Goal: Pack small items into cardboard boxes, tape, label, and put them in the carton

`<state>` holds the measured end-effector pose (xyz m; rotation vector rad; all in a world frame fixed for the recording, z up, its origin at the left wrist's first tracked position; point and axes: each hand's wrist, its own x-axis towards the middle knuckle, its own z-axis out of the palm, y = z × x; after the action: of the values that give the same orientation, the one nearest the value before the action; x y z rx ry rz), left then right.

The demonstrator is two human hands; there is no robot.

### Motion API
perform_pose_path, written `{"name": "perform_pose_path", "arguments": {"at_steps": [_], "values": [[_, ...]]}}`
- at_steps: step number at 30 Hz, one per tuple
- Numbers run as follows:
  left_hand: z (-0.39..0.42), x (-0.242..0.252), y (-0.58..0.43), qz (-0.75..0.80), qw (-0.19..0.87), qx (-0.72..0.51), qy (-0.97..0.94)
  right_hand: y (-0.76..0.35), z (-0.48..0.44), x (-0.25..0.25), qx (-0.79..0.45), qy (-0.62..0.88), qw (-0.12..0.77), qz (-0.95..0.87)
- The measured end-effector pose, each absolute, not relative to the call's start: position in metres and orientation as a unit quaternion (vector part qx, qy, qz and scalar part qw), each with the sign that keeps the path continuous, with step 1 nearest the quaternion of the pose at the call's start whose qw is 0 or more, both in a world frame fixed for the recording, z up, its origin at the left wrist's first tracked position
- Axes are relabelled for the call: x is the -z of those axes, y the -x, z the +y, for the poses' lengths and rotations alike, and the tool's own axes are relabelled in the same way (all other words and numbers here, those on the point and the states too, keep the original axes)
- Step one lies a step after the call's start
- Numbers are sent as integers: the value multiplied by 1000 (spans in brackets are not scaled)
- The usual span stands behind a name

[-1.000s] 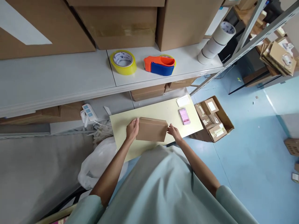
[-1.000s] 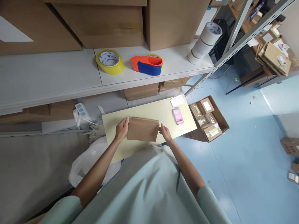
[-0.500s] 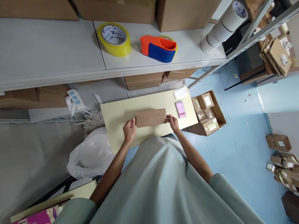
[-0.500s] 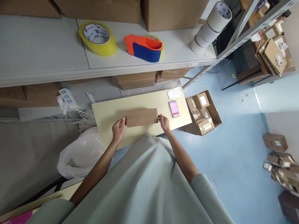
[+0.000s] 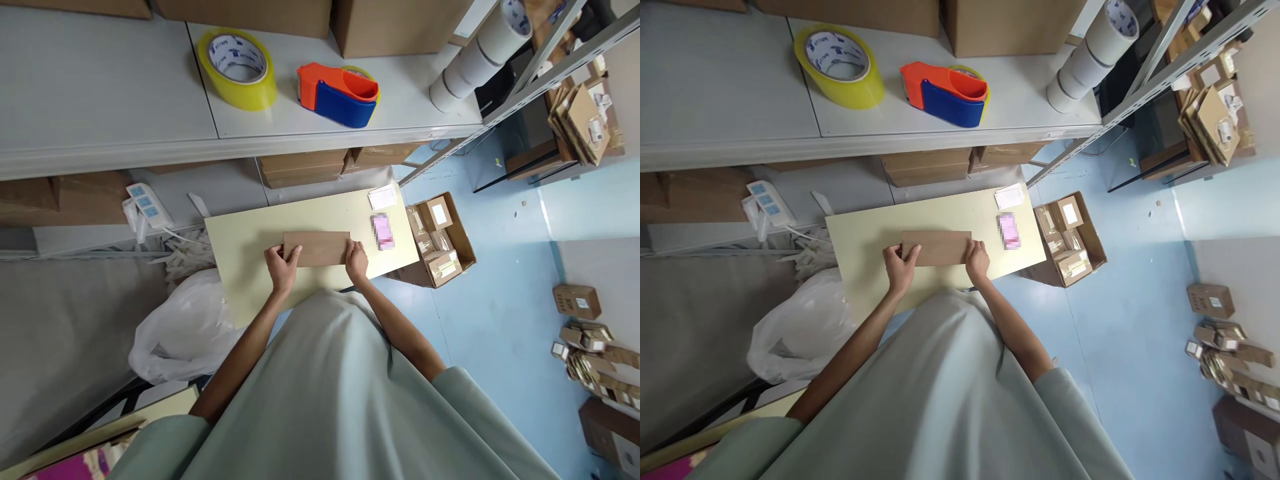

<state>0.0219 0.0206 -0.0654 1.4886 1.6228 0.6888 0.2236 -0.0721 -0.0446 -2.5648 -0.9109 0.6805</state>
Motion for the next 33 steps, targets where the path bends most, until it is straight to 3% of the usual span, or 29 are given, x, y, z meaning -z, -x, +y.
{"name": "perform_pose_path", "arguments": {"at_steps": [10,20,25,33], "values": [[39,60,-22,664,412,-201,-591,-233,-76,28,-287,876,163,-352],[44,75,14,600,459,-189,-627,-241,-92,35,-308,852,244,-346],[30,62,10,590,450,-195,-641,-252,-95,26,-323,832,269,-361],[26,50,-3,477,531,-227,-662,-279,-111,12,-290,811,331,-386]]}}
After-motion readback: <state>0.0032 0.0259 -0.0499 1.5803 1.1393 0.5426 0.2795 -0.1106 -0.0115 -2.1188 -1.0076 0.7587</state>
